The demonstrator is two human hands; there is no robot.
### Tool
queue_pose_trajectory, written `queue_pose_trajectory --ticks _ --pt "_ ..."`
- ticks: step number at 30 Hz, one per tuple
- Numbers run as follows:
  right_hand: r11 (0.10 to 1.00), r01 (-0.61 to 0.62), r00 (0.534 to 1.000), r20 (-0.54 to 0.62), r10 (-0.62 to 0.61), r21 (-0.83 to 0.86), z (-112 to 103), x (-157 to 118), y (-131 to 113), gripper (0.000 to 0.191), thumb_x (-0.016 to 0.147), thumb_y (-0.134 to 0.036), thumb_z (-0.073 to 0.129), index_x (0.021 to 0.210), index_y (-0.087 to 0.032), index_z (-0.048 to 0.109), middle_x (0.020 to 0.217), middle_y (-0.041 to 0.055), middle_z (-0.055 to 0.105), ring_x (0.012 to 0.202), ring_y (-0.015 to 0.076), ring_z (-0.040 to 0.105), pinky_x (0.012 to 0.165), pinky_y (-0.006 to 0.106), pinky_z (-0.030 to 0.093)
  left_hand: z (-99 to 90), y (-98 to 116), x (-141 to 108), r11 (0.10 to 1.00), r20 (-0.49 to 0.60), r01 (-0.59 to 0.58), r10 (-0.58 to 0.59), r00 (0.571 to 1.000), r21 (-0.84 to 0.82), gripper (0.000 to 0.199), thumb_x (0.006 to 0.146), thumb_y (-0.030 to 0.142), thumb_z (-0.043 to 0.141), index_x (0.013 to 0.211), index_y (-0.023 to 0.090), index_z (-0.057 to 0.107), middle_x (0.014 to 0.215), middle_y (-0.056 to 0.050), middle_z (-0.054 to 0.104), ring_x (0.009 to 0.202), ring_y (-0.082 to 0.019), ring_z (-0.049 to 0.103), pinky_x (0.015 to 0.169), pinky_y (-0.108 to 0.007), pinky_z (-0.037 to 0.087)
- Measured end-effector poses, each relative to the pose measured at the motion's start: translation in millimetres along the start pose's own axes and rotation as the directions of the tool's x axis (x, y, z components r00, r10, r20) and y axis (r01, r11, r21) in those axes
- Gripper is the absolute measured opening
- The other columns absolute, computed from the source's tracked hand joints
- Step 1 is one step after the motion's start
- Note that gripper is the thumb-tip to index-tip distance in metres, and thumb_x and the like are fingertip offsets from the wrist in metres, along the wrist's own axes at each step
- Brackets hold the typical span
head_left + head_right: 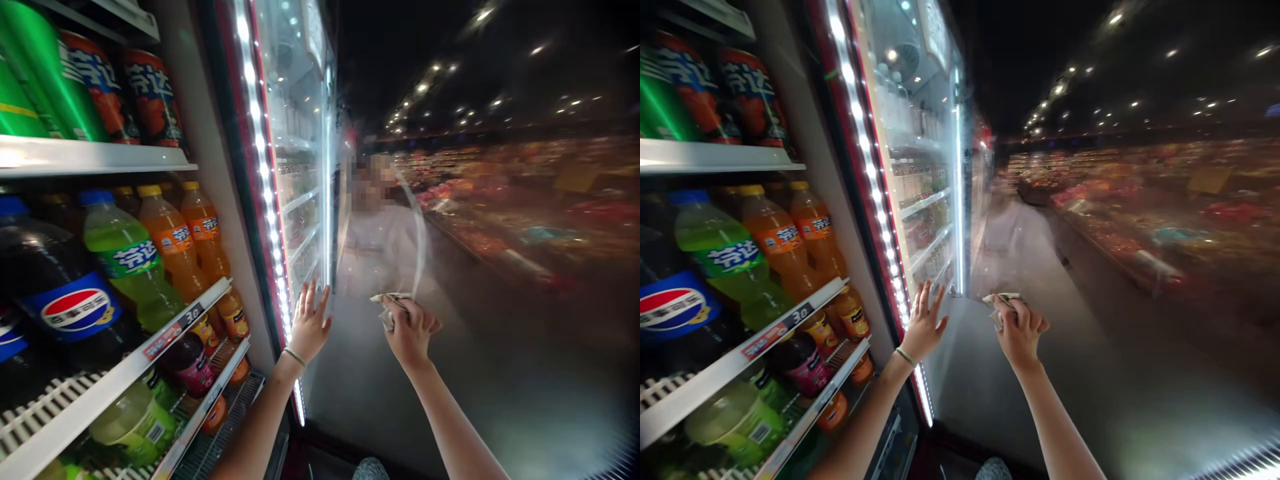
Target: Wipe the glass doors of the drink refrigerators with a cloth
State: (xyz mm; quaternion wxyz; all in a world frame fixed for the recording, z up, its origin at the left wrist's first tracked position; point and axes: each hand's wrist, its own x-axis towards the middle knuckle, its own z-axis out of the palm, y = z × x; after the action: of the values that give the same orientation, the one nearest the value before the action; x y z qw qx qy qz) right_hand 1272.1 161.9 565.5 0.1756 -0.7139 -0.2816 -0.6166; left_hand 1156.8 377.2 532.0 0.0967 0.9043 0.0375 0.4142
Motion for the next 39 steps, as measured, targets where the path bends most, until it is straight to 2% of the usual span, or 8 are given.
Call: queue_pose_trajectory --ticks 4,10,13,17,24,31,36,39 --pt "0.969 -0.245 0.953 -0.177 0.245 0.024 -4 27 17 0.030 0.091 -0.017 0.058 0.117 -0.024 0.070 0.108 0.0138 0.066 0.104 0.0303 0.062 0.097 0.052 0.045 1.9 8 3 0.999 -0.065 -0.010 0.008 0.998 -0.033 0.087 0.094 0.021 0.060 0.166 0.029 0.012 0.173 -0.017 0.010 0.160 -0.041 0.006 0.121 -0.067 0.032" --pt "0.994 0.042 0.998 0.043 -0.047 0.100 -7 -5 11 0.044 0.089 -0.010 0.061 0.122 -0.037 0.071 0.117 0.0065 0.070 0.116 0.0282 0.061 0.107 0.048 0.045 1.5 41 10 0.985 -0.124 0.072 -0.092 0.988 -0.155 0.086 0.093 0.020 0.063 0.165 0.029 0.016 0.173 -0.017 -0.004 0.158 -0.047 -0.003 0.119 -0.074 0.028" --pt "0.989 -0.145 0.989 0.010 0.144 0.035 -24 -27 35 0.043 0.088 -0.008 0.054 0.122 -0.030 0.069 0.123 0.0108 0.067 0.125 0.0315 0.059 0.111 0.057 0.045 -0.9 49 10 0.980 -0.094 0.050 -0.070 0.993 -0.192 0.086 0.093 0.017 0.061 0.165 0.033 0.017 0.173 -0.015 0.001 0.159 -0.046 -0.001 0.118 -0.075 0.029" --pt "0.931 -0.360 0.922 -0.126 0.366 0.065 -33 1 54 0.043 0.092 -0.013 0.048 0.133 -0.018 0.060 0.142 0.0226 0.055 0.142 0.0359 0.048 0.112 0.066 0.044 2.6 66 7 0.978 -0.054 -0.020 0.009 0.998 -0.206 0.085 0.092 0.014 0.060 0.164 0.036 0.020 0.173 -0.012 0.007 0.159 -0.046 0.000 0.118 -0.075 0.031" --pt "0.989 0.027 0.993 0.113 -0.044 0.146 -30 -7 44 0.038 0.095 -0.008 0.053 0.130 -0.022 0.057 0.140 0.0162 0.062 0.143 0.0318 0.051 0.109 0.059 0.054 10.3 89 6 0.984 -0.058 -0.064 0.055 0.997 -0.168 0.079 0.096 0.016 0.057 0.164 0.033 0.020 0.172 -0.013 0.012 0.160 -0.041 0.003 0.121 -0.069 0.032" --pt "0.947 -0.255 0.949 -0.137 0.284 0.196 -36 37 92 0.035 0.097 -0.010 0.048 0.130 -0.020 0.058 0.150 0.0212 0.054 0.149 0.0334 0.043 0.115 0.068 0.044 24.5 120 21 0.988 -0.162 0.046 -0.071 0.984 -0.150 0.083 0.097 0.019 0.057 0.165 0.035 0.013 0.174 -0.011 0.004 0.160 -0.042 -0.001 0.121 -0.071 0.030" --pt "0.962 0.098 0.992 0.057 -0.116 0.255 -43 48 89 0.036 0.095 -0.007 0.052 0.127 -0.021 0.062 0.139 0.0151 0.067 0.141 0.0299 0.054 0.116 0.057 0.047 33.3 148 32 0.983 -0.210 0.106 -0.136 0.968 -0.149 0.082 0.099 0.023 0.056 0.166 0.033 0.010 0.175 -0.010 0.003 0.160 -0.040 -0.001 0.123 -0.070 0.028" --pt "0.970 0.108 0.991 0.053 -0.122 0.219 -50 34 109 0.036 0.094 -0.007 0.055 0.125 -0.023 0.065 0.138 0.0115 0.069 0.137 0.0284 0.059 0.118 0.055 0.045 34.8 155 34 0.988 -0.220 0.097 -0.121 0.968 -0.118 0.079 0.100 0.024 0.055 0.166 0.033 0.012 0.175 -0.008 0.009 0.161 -0.037 0.003 0.125 -0.067 0.029"
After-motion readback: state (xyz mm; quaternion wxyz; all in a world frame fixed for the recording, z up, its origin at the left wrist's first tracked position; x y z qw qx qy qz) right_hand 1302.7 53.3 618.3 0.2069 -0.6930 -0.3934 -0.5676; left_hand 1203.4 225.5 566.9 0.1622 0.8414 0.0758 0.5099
